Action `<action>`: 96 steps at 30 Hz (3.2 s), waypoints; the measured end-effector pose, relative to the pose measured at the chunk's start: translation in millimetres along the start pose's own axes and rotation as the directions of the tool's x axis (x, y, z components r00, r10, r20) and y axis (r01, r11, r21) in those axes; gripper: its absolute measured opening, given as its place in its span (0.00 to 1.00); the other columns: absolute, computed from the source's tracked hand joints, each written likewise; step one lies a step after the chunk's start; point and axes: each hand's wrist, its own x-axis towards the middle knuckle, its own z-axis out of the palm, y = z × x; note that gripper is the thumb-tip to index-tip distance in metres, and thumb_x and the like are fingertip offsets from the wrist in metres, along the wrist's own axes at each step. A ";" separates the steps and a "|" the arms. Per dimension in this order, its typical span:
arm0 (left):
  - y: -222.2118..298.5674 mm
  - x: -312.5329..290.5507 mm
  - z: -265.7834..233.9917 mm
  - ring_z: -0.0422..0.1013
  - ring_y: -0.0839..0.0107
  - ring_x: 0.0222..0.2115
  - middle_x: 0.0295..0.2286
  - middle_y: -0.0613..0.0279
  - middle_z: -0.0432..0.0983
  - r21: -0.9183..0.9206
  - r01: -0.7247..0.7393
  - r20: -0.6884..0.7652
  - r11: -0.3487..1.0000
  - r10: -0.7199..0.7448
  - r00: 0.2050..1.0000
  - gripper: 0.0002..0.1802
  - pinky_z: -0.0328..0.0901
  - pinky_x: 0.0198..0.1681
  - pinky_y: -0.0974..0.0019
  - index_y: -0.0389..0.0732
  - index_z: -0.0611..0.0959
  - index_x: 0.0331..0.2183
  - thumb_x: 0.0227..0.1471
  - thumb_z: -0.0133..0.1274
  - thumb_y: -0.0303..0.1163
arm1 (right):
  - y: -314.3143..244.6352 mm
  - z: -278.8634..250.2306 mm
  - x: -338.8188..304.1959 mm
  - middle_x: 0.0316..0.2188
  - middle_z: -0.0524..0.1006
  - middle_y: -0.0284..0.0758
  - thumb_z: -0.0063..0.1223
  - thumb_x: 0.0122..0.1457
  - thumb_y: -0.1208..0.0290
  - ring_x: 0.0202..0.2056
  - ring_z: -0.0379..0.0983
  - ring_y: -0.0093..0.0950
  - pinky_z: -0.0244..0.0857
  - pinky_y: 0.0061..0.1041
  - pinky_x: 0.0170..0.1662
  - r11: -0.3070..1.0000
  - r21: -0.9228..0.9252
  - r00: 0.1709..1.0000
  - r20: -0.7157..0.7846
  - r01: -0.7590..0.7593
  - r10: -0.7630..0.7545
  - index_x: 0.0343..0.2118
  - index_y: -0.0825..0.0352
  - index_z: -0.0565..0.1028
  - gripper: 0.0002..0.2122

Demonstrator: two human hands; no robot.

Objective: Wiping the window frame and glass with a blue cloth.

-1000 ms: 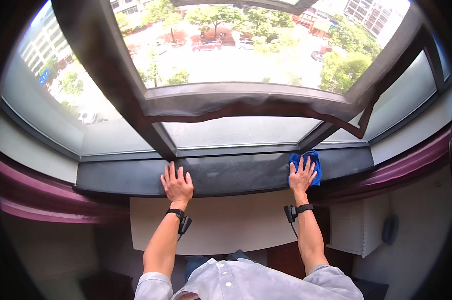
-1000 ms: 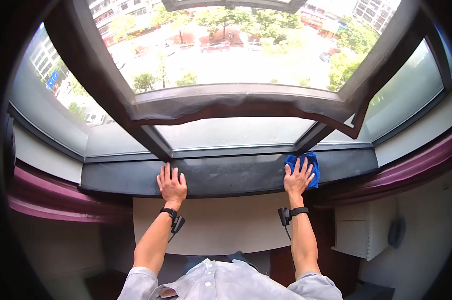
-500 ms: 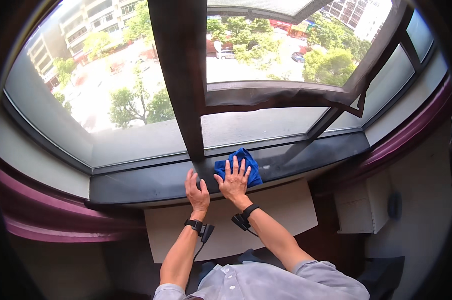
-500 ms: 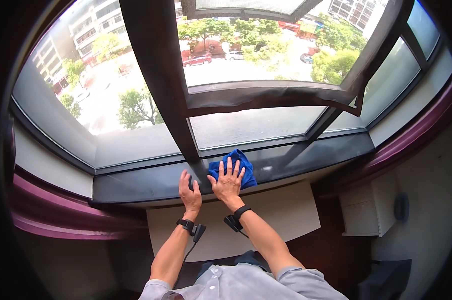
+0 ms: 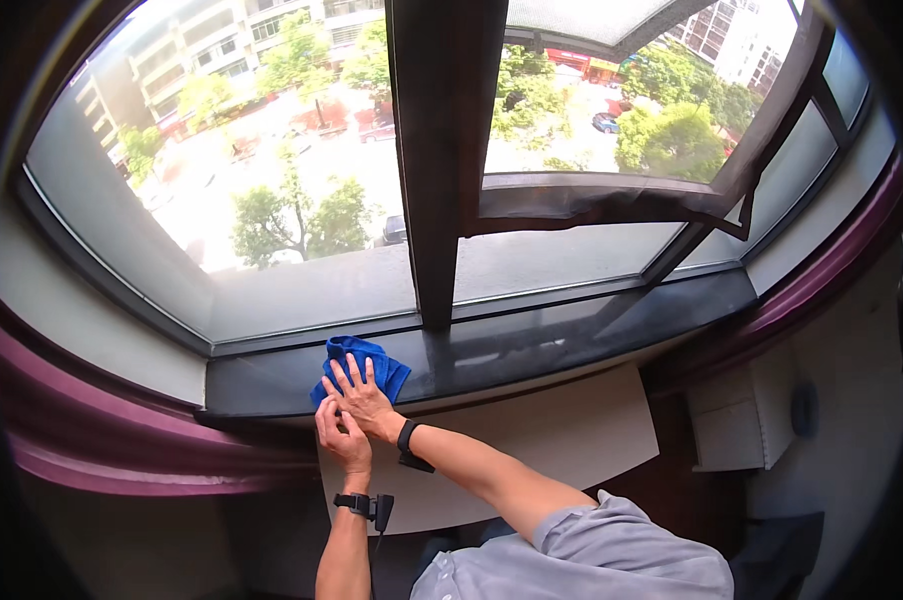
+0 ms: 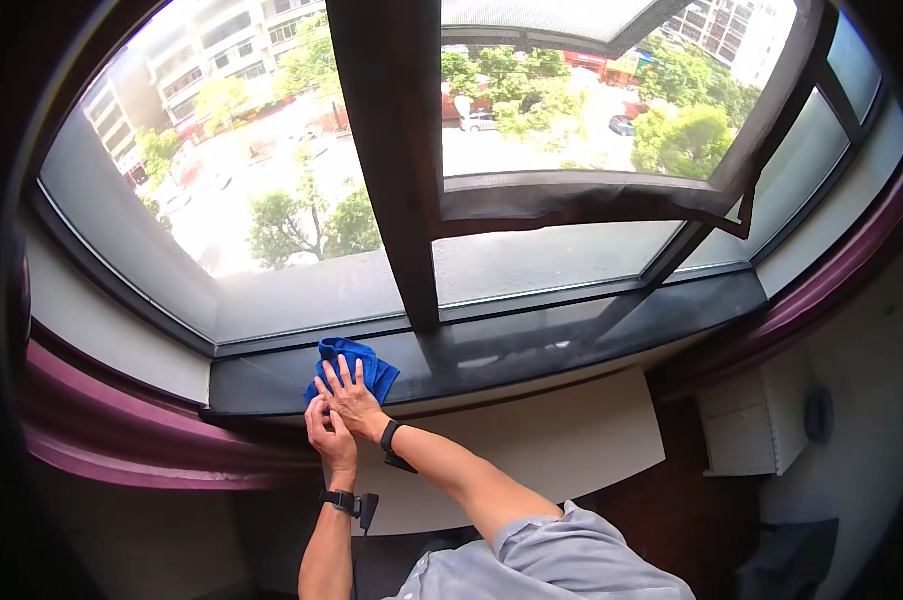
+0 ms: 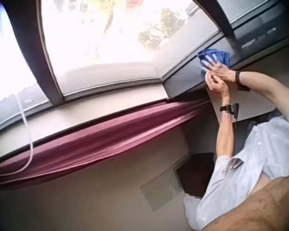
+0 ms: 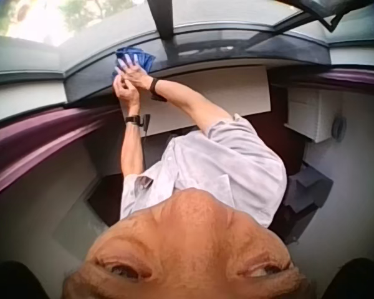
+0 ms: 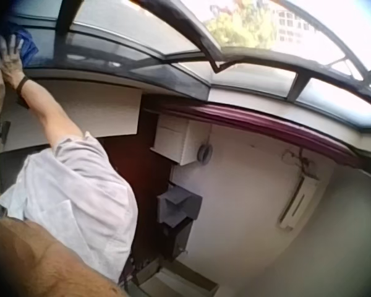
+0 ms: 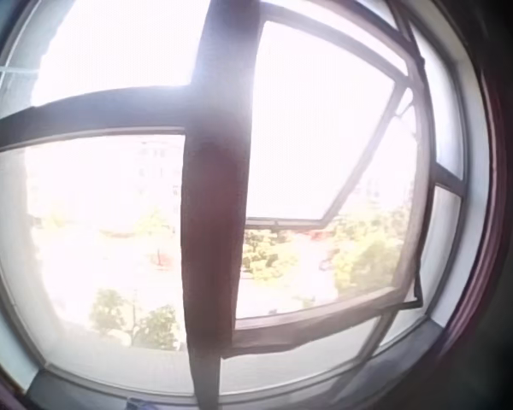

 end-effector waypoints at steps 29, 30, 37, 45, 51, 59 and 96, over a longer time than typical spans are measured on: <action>-124.6 132.3 -28.2 0.59 0.55 0.61 0.58 0.53 0.66 0.546 -0.316 0.330 0.776 0.147 0.932 0.16 0.54 0.62 0.47 0.40 0.81 0.44 0.58 0.52 0.39 | 91.6 -72.9 -95.0 0.66 0.53 0.51 0.50 0.51 0.30 0.66 0.48 0.57 0.41 0.69 0.61 0.992 -0.129 0.994 0.108 -0.010 0.024 0.66 0.59 0.60 0.46; -127.6 133.4 -28.3 0.59 0.56 0.61 0.58 0.53 0.66 0.542 -0.312 0.326 0.780 0.147 0.934 0.16 0.54 0.62 0.48 0.40 0.81 0.44 0.58 0.52 0.39 | 75.2 -68.2 -81.0 0.67 0.53 0.52 0.47 0.51 0.28 0.66 0.47 0.57 0.37 0.68 0.63 0.999 -0.050 0.994 0.108 0.004 0.002 0.65 0.60 0.61 0.46; -123.5 137.3 -30.4 0.63 0.55 0.59 0.57 0.54 0.69 0.510 -0.319 0.301 0.799 0.182 0.936 0.15 0.56 0.62 0.51 0.37 0.82 0.42 0.58 0.51 0.36 | -10.0 -19.5 -5.9 0.64 0.60 0.42 0.54 0.60 0.52 0.66 0.51 0.49 0.43 0.63 0.64 0.993 0.113 0.999 0.006 0.042 -0.043 0.60 0.57 0.69 0.26; -137.6 132.5 -39.3 0.63 0.56 0.60 0.56 0.54 0.70 0.499 -0.299 0.301 0.814 0.162 0.940 0.14 0.56 0.62 0.50 0.36 0.81 0.41 0.56 0.52 0.33 | 55.5 -45.6 -59.3 0.64 0.60 0.35 0.57 0.56 0.66 0.64 0.56 0.38 0.51 0.44 0.62 0.980 -0.032 0.977 0.088 0.197 -0.194 0.67 0.50 0.58 0.34; -129.3 133.2 -26.9 0.63 0.56 0.60 0.57 0.54 0.70 0.509 -0.293 0.302 0.809 0.150 0.941 0.14 0.56 0.62 0.51 0.37 0.81 0.42 0.56 0.53 0.33 | 128.3 -97.6 -108.3 0.68 0.55 0.37 0.66 0.49 0.51 0.68 0.49 0.41 0.44 0.52 0.67 0.999 -0.037 0.982 0.191 0.023 -0.015 0.67 0.56 0.57 0.43; -128.8 130.7 -35.8 0.63 0.56 0.59 0.56 0.54 0.70 0.573 -0.309 0.280 0.759 0.173 0.944 0.14 0.57 0.61 0.50 0.38 0.81 0.43 0.57 0.53 0.34 | 56.2 -55.1 -43.5 0.68 0.54 0.45 0.63 0.51 0.49 0.69 0.47 0.50 0.46 0.58 0.65 0.995 0.018 0.979 0.177 0.095 -0.097 0.64 0.61 0.62 0.39; -342.1 190.9 -351.4 0.79 0.61 0.33 0.31 0.53 0.83 0.313 0.153 0.096 0.937 -0.192 0.977 0.09 0.70 0.36 0.61 0.39 0.86 0.35 0.52 0.54 0.23 | -226.4 103.0 166.6 0.66 0.58 0.44 0.65 0.47 0.51 0.67 0.50 0.50 0.46 0.58 0.65 0.992 -0.061 0.993 0.052 -0.107 0.110 0.62 0.61 0.66 0.38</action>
